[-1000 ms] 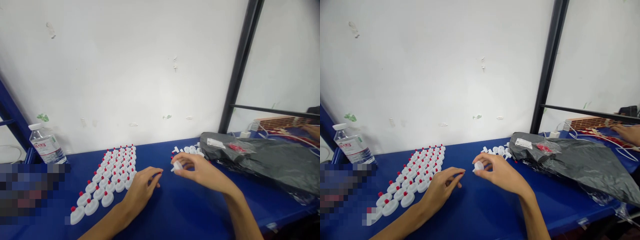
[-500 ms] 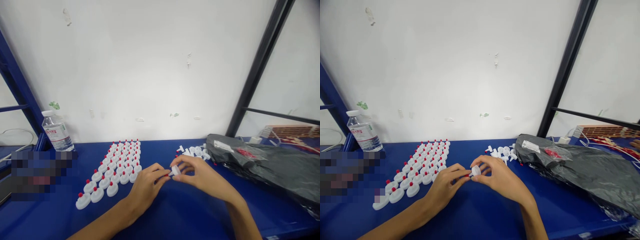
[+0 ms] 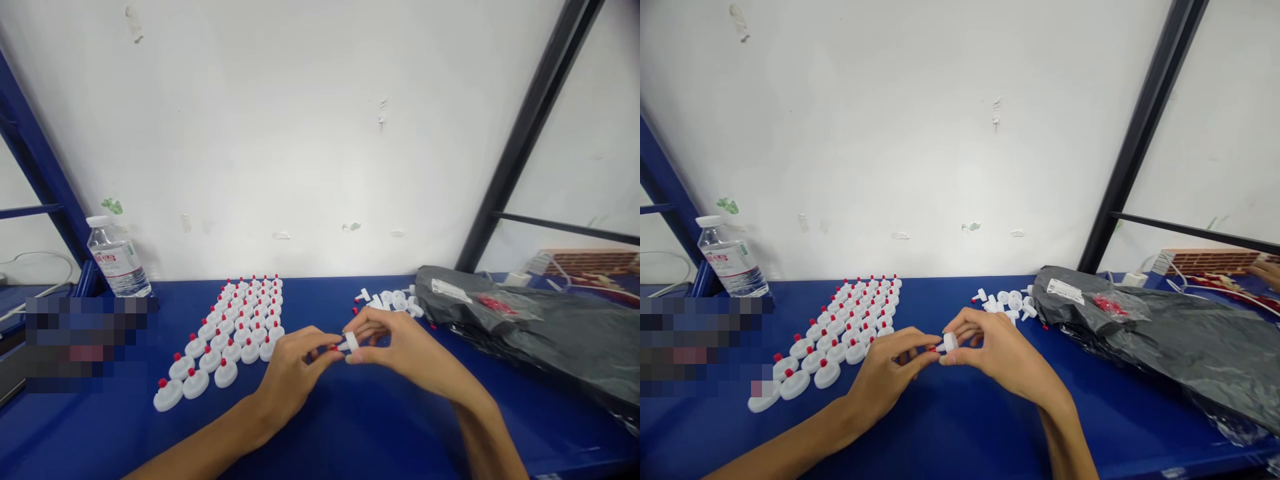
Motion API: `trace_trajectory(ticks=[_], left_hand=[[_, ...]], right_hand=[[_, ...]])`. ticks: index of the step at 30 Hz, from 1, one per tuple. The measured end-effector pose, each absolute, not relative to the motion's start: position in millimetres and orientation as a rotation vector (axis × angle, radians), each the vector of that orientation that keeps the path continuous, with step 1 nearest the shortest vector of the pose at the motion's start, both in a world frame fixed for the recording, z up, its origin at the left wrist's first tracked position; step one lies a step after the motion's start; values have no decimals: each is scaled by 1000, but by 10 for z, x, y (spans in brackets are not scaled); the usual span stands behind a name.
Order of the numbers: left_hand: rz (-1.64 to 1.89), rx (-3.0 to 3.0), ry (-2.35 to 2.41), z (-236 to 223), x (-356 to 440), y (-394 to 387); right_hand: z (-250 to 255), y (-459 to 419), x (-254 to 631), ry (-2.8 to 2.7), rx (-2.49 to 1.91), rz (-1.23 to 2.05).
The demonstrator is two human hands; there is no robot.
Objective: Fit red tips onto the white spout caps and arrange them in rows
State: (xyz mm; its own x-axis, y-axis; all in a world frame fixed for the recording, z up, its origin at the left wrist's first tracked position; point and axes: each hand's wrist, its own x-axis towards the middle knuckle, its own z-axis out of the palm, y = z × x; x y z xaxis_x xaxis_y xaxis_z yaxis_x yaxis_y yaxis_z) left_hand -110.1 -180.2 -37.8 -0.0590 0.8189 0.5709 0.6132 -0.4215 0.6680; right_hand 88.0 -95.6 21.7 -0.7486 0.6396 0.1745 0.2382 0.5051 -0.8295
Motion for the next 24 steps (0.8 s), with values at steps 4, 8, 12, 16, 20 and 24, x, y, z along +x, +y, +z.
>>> trace_trajectory(ticks=[4, 8, 12, 16, 20, 24], left_hand=[[1500, 1963, 1545, -319, -1074, -1827], [1450, 1975, 1573, -307, -1071, -1824], [1270, 2216, 1630, -321, -1141, -1804], [765, 2657, 1654, -282, -1201, -1845], [436, 2852, 1585, -234, -1161, -1918], [471, 2810, 1525, -219, -1138, -1929]], right_hand=[[224, -968, 886, -2270, -703, 1212], [194, -984, 883, -2314, -691, 1227], [144, -944, 899, -2434, -737, 1125], [118, -857, 946, -2399, -849, 933], [129, -811, 968, -2351, -868, 833], [157, -832, 942, -2331, -852, 793]])
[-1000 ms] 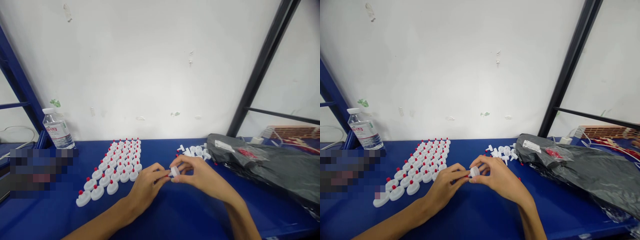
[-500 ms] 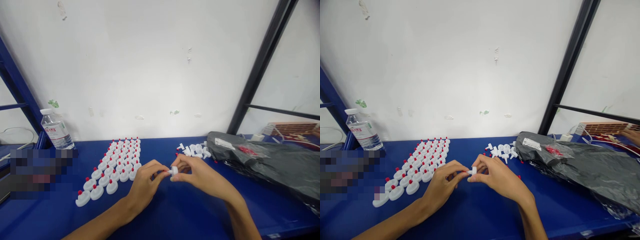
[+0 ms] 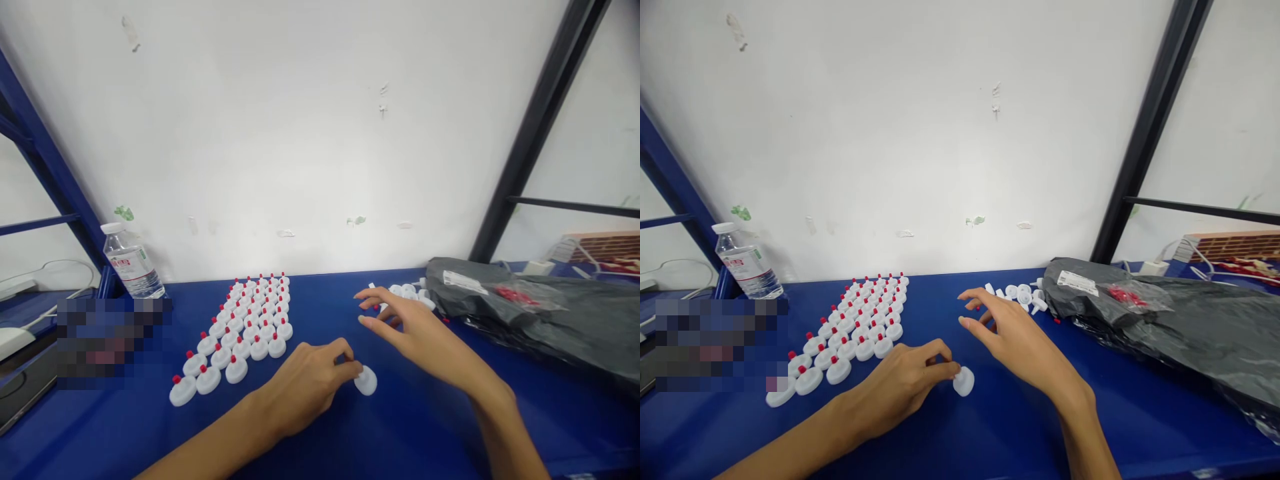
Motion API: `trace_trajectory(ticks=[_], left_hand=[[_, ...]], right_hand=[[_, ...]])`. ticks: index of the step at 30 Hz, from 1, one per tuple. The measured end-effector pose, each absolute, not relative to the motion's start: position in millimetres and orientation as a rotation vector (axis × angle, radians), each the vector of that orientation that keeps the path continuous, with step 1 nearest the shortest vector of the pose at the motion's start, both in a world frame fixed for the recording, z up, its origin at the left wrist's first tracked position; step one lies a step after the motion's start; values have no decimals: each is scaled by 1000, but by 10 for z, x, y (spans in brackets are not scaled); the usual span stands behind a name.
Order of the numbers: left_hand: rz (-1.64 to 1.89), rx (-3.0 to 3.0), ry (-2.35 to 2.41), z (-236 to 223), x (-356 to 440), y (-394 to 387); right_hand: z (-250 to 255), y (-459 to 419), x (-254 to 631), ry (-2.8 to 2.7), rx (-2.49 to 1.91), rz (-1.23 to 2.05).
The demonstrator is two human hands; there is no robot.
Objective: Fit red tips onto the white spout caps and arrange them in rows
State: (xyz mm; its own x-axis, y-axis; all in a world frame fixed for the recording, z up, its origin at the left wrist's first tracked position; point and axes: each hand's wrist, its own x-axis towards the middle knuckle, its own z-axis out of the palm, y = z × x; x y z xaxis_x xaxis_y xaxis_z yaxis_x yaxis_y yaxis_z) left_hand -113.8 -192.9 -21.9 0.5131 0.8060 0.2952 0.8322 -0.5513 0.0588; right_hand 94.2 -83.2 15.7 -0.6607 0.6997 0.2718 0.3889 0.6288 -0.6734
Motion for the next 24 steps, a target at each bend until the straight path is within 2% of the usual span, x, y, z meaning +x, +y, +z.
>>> trace_trajectory(ticks=[8, 11, 17, 20, 24], left_hand=[[-370, -2704, -1513, -153, -1201, -1900], [-508, -2770, -1553, -166, -1165, -1894], [-1040, -2744, -1836, -182, -1081, -1862], [-1116, -2705, -1976, -150, -1069, -1852], [-1026, -2748, -1997, -81, -1096, -1867]], right_hand=[[176, -849, 959, -2299, -839, 776], [184, -855, 961, -2306, -842, 767], [203, -868, 957, -2313, -847, 772], [202, -863, 959, -2316, -847, 762], [189, -854, 957, -2315, -837, 765]])
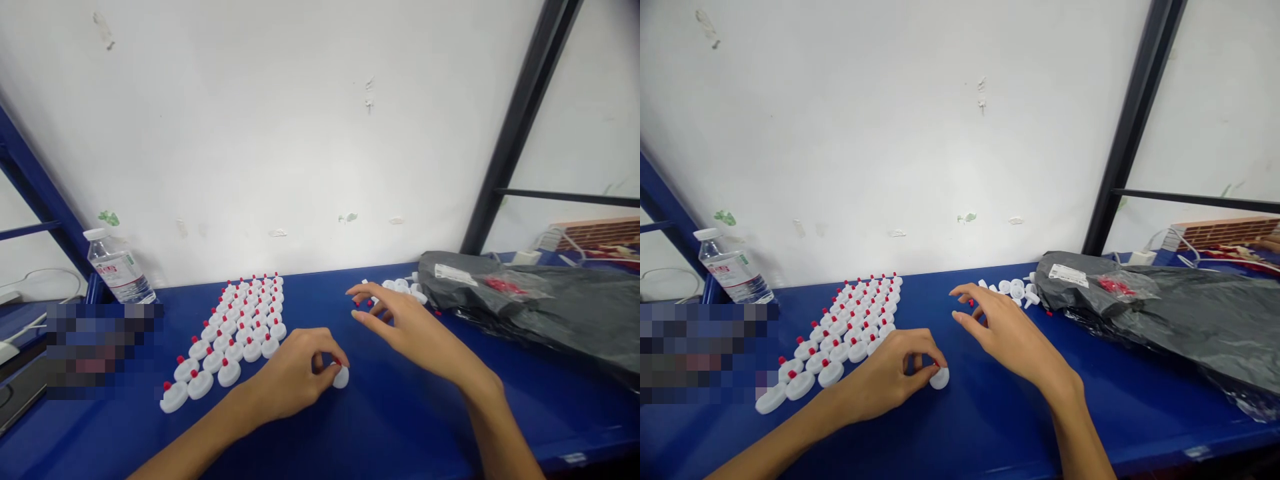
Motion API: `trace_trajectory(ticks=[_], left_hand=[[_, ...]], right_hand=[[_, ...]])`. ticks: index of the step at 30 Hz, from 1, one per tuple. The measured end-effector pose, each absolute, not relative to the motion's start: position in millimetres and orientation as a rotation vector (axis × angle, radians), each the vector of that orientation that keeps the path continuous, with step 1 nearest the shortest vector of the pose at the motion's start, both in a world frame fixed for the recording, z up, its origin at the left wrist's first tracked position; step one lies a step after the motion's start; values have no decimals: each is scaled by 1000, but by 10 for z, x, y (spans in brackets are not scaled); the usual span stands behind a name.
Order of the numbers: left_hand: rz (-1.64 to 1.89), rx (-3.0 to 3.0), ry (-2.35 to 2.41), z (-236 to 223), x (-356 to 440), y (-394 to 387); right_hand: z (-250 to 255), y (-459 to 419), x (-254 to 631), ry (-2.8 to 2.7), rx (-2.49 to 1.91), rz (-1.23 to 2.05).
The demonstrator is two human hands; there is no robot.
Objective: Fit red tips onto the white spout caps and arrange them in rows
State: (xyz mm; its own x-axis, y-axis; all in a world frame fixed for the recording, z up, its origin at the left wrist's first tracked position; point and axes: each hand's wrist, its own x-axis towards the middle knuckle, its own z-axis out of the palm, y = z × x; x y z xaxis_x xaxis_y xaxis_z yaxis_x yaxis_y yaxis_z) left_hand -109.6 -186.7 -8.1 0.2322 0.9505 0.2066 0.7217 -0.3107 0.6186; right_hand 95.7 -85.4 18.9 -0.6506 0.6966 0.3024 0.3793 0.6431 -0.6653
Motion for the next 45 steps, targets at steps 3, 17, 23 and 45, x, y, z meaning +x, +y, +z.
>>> trace_trajectory(ticks=[3, 17, 23, 45], left_hand=[[724, 2135, 1596, -47, -1146, -1947], [334, 2189, 2181, 6, -1989, -2507], [169, 2293, 2298, -47, -2049, -2464], [248, 2862, 1652, -227, -162, -1402]], right_hand=[[178, -849, 955, -2323, -832, 769], [186, -854, 989, -2328, -851, 777], [217, -779, 1089, -2286, -889, 681], [-269, -107, 1860, -2268, -1295, 308]])
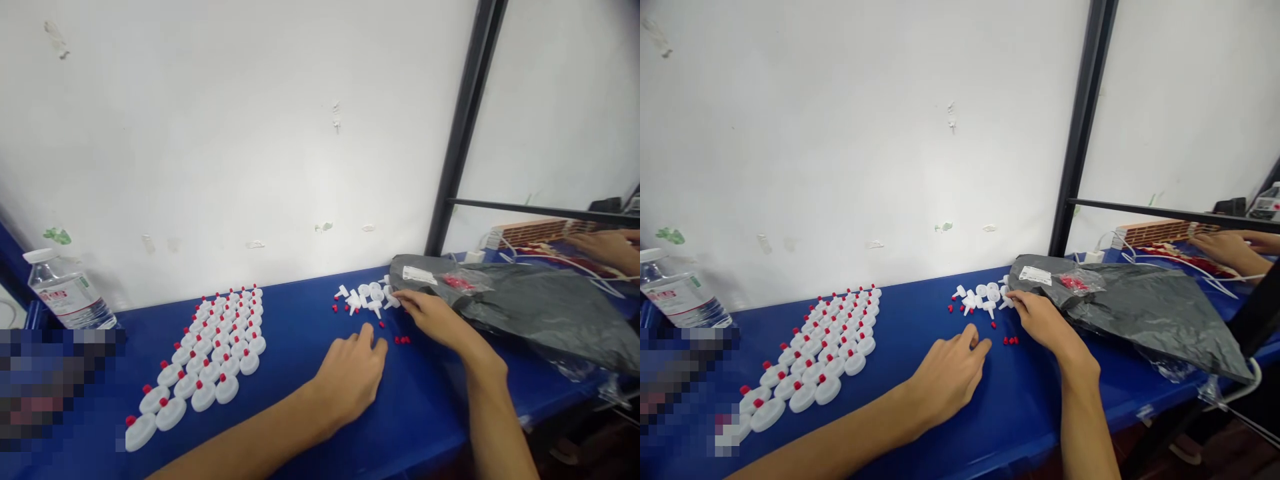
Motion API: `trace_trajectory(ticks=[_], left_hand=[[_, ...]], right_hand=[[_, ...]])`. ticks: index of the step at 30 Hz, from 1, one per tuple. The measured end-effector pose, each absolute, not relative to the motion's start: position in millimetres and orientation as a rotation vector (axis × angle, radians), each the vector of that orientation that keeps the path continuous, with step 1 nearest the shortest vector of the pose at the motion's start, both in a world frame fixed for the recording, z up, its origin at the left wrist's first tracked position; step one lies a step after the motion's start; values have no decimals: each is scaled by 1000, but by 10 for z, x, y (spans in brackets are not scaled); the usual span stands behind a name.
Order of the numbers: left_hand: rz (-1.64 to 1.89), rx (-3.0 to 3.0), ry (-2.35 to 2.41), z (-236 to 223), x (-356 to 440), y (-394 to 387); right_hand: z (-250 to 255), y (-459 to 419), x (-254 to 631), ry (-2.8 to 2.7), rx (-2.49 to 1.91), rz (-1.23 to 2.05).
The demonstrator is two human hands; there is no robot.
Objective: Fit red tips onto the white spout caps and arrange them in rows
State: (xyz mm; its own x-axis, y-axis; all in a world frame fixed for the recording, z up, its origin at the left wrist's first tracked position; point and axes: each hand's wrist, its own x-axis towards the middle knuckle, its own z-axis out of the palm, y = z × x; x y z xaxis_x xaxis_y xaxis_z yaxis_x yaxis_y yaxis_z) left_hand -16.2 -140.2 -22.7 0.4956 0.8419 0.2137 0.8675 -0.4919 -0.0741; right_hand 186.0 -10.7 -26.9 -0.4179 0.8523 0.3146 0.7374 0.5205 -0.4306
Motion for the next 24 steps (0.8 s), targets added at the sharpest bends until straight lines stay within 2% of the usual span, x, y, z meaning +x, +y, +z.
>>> trace_trajectory(ticks=[6, 12, 18, 24], left_hand=[[-268, -2514, -1537, -337, -35, -948], [-274, -2491, -1551, -437, -48, -782], [-297, -2474, -1584, -413, -103, -836], [-256, -2475, -1617, -392, -362, -1209]], right_hand=[[-271, -102, 1853, -2299, -1202, 360], [-251, -76, 1833, -2317, -1383, 417], [-202, -120, 1824, -2312, -1428, 439], [-202, -141, 1840, -2239, -1331, 476]])
